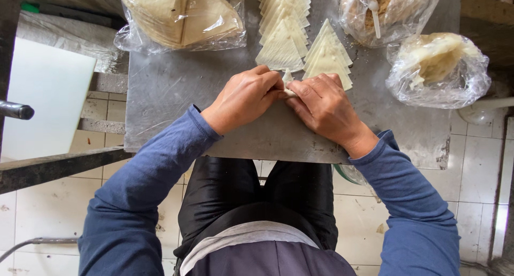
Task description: The person repeatedly scoops a brown filling onto triangular pastry sheets, folds them into triangular packets, and places them into a container. The process is continuous and repetitive throughout the clip.
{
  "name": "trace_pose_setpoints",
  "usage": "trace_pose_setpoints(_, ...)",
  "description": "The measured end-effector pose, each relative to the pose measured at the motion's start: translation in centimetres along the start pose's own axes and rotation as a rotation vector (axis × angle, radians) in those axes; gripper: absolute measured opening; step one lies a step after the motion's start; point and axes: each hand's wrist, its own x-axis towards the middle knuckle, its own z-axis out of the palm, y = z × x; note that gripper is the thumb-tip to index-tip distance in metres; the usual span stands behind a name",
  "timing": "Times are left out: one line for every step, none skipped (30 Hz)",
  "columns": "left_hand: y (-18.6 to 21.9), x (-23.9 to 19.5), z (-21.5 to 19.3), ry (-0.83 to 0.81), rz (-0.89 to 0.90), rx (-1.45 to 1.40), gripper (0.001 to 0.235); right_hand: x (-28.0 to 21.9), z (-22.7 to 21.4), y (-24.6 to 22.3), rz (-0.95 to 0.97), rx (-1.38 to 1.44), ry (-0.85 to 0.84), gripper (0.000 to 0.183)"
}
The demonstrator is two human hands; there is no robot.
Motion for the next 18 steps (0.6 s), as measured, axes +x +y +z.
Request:
trace_pose_setpoints(0.0,0.0,0.0,-0.004,0.001,0.000,0.011,0.1,-0.1,0.1,-0.012,0.032,0.003,0.028)
trace_pose_setpoints(-0.1,0.1,0.0,-0.009,0.001,-0.001,0.011,0.3,-0.1,0.0,-0.010,-0.007,-0.005,0.026)
trace_pose_setpoints(-0.1,0.1,0.0,-0.014,-0.001,-0.001,0.012,0.4,0.0,-0.1,-0.008,-0.043,-0.014,0.023)
trace_pose_setpoints(0.0,0.2,0.0,-0.001,-0.014,-0.003,0.012,0.5,0.0,-0.1,-0.006,-0.079,-0.023,0.020)
trace_pose_setpoints(0.0,0.1,0.1,0.010,-0.030,-0.007,0.013,0.5,0.1,-0.2,0.008,-0.084,-0.010,0.019)
trace_pose_setpoints(0.1,0.0,0.0,0.020,-0.046,-0.010,0.013,0.5,0.2,-0.2,0.021,-0.090,0.002,0.019)
trace_pose_setpoints(0.0,0.0,0.0,0.016,-0.032,-0.022,0.014,0.6,0.3,-0.2,0.033,-0.095,0.015,0.018)
trace_pose_setpoints(0.0,0.0,-0.1,0.013,-0.018,-0.034,0.015,0.6,0.3,-0.1,0.025,-0.095,0.019,0.018)
trace_pose_setpoints(-0.1,0.0,-0.2,0.010,-0.004,-0.047,0.016,0.6,0.3,0.0,0.017,-0.096,0.022,0.018)
trace_pose_setpoints(-0.1,0.0,-0.1,0.000,-0.021,-0.036,0.015,0.5,0.3,0.1,0.009,-0.096,0.025,0.018)
trace_pose_setpoints(-0.2,0.0,0.0,-0.010,-0.038,-0.025,0.015,0.5,0.3,0.1,0.009,-0.097,0.020,0.018)
trace_pose_setpoints(-0.2,0.1,0.1,-0.021,-0.055,-0.014,0.014,0.5,0.2,0.2,0.009,-0.099,0.015,0.019)
trace_pose_setpoints(-0.2,0.1,0.3,-0.007,-0.070,0.011,0.014,0.5,0.2,0.3,0.010,-0.099,0.008,0.019)
trace_pose_setpoints(-0.1,0.2,0.7,0.007,-0.085,0.036,0.014,0.4,0.2,0.3,0.022,-0.058,0.017,0.021)
trace_pose_setpoints(-0.1,0.3,1.0,0.024,-0.098,0.062,0.013,0.4,0.1,0.3,0.031,-0.018,0.026,0.022)
trace_pose_setpoints(-0.2,0.3,1.0,0.029,-0.100,0.063,0.014,0.5,0.1,0.3,0.040,0.021,0.036,0.024)
trace_pose_setpoints(-0.2,0.2,1.1,0.034,-0.103,0.065,0.014,0.5,0.2,0.3,0.044,0.002,0.022,0.022)
trace_pose_setpoints(-0.2,0.2,1.2,0.039,-0.106,0.066,0.014,0.6,0.2,0.3,0.048,-0.018,0.009,0.020)
